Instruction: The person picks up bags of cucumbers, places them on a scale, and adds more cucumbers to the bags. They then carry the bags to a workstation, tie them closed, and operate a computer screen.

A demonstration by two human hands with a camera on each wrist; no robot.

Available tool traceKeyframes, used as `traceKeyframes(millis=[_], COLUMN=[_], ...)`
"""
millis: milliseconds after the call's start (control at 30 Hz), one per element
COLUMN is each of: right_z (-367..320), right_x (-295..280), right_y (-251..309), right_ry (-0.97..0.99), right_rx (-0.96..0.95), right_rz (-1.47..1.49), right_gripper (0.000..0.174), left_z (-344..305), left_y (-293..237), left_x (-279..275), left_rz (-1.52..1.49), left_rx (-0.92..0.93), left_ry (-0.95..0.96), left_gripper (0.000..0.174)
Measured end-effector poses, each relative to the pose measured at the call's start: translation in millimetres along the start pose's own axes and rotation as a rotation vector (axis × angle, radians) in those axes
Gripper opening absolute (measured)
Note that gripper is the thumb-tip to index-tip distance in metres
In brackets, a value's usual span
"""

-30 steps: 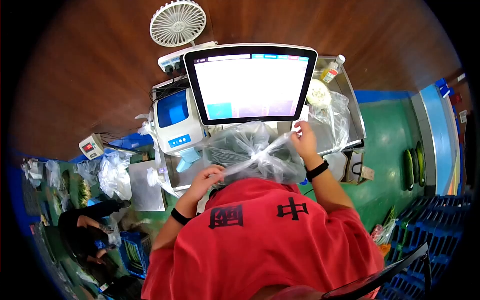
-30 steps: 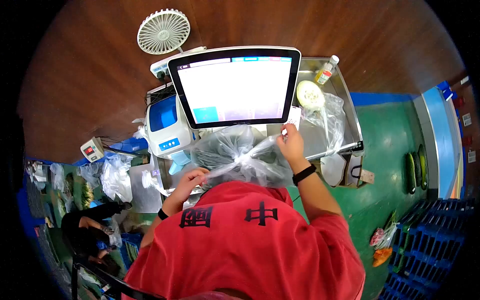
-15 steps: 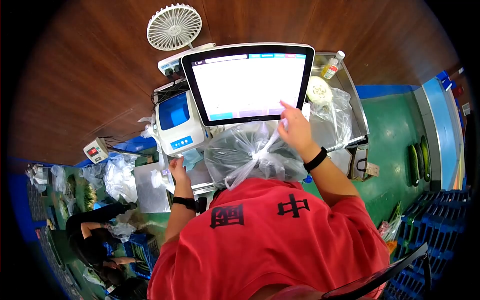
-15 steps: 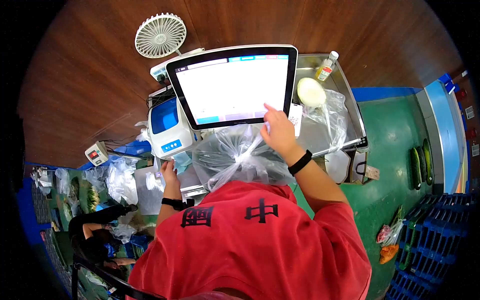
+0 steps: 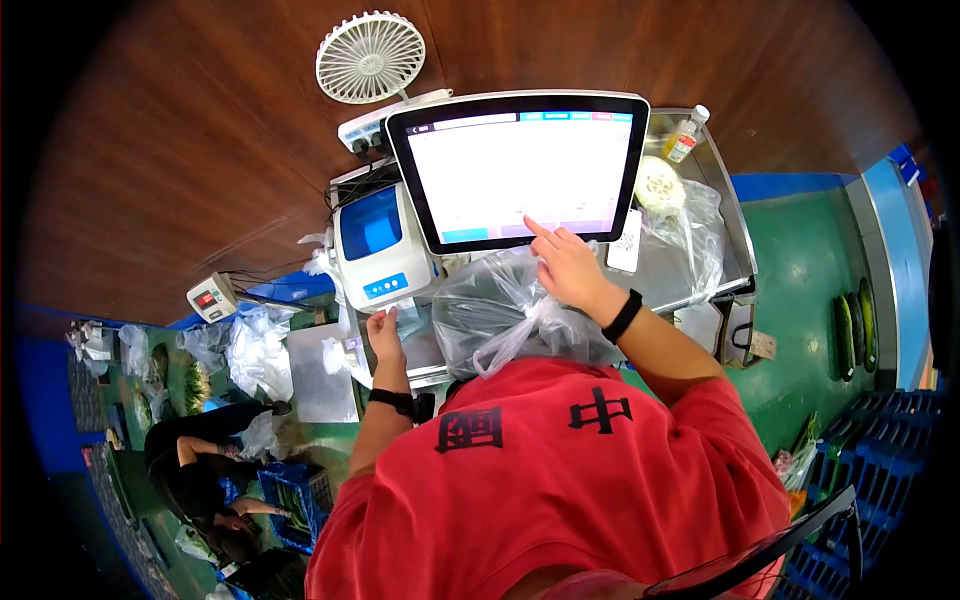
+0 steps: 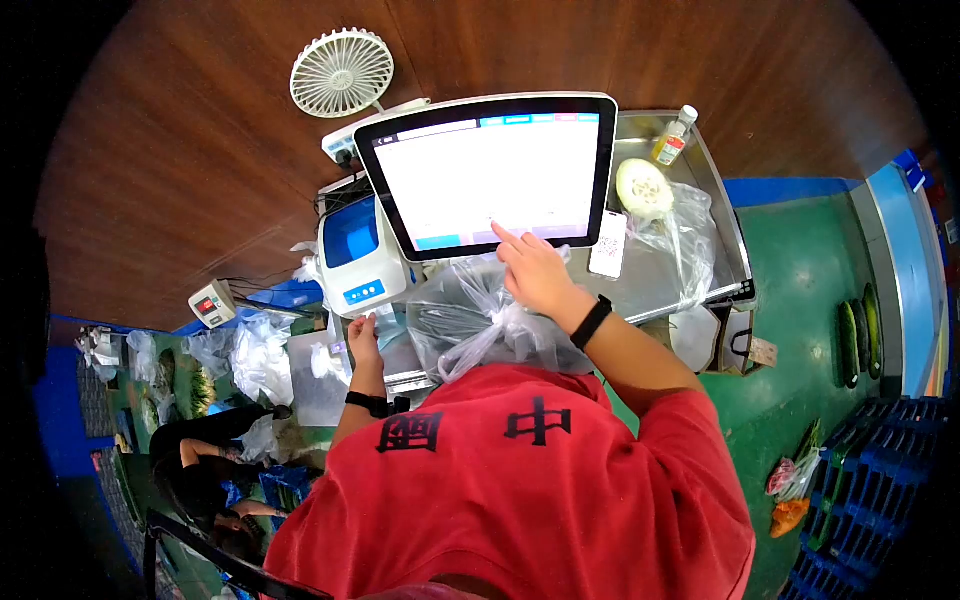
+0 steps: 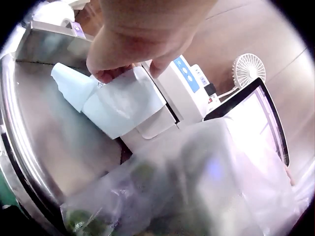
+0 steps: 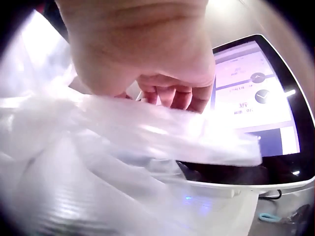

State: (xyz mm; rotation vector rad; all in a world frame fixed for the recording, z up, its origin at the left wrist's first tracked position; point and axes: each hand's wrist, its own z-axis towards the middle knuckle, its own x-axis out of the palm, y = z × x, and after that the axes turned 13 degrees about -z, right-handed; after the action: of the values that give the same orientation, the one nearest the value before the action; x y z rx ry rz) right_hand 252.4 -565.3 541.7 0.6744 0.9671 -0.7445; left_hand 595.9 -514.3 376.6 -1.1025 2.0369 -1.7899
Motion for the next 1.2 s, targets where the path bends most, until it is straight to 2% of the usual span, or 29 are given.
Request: traceKeyframes(millis=[67,133,167,200,233,333,400,433,500,533,667,767,967,1033,1067,1133,1200], right_z=[-8,-24,-39,-58,-72,-91,-90,-90,-88,-88,-92,-92,-96,-99,-99,-100,-101], right_x=[-11,-17,-12,1,12,23,24,25,29,31,32,34,39,43,43,42,45], right_y=[6,14,14,10,6,-1,2,5,5,5,7,8,7,6,6,7,9], right_ry=[0.035,0.2,0.2,0.4,0.599,0.675,0.696,0.71,0.721,0.739,0.72,0.709,0.674,0.662,0.661,0.627,0.608], right_rx=[-0.017,-0.123,-0.123,-0.165,-0.207,-0.101,-0.11,-0.117,-0.11,-0.106,-0.107,-0.061,-0.04,-0.024,-0.019,-0.012,-0.019], right_rz=[0.093,0.361,0.363,0.314,0.261,0.308,0.313,0.317,0.309,0.3,0.283,0.338,0.399,0.428,0.43,0.435,0.429], right_gripper=[0.023,0.042,0.042,0.048,0.054,0.056,0.057,0.057,0.058,0.058,0.057,0.056,0.057,0.058,0.058,0.058,0.058], left_z=[-1,-3,-2,1,3,3,-10,-10,-5,-3,-1,1,-4,-12,-17,-38,-73], left_y=[-2,2,8,12,10,-1,-22,-22,-21,-22,-16,-17,-24,-31,-37,-47,-92], left_x=[-1,-4,-5,-6,-7,1,19,19,22,20,15,18,26,23,31,54,103], left_rz=[0.033,0.068,0.168,0.267,0.268,0.411,0.058,0.064,-0.204,-0.263,-0.355,-0.378,-0.312,-0.217,-0.213,0.195,0.567], left_rx=[0.029,0.054,0.181,0.31,0.312,0.362,-0.251,-0.252,-0.477,-0.529,-0.568,-0.543,-0.483,-0.323,-0.325,0.376,0.881], left_ry=[0.027,0.051,0.014,-0.02,-0.02,0.016,-0.058,-0.058,-0.165,-0.144,-0.156,-0.091,-0.165,-0.068,-0.064,0.117,0.44], left_gripper=[0.021,0.021,0.02,0.019,0.019,0.016,0.014,0.014,0.014,0.012,0.013,0.011,0.005,0.005,0.005,0.006,0.013])
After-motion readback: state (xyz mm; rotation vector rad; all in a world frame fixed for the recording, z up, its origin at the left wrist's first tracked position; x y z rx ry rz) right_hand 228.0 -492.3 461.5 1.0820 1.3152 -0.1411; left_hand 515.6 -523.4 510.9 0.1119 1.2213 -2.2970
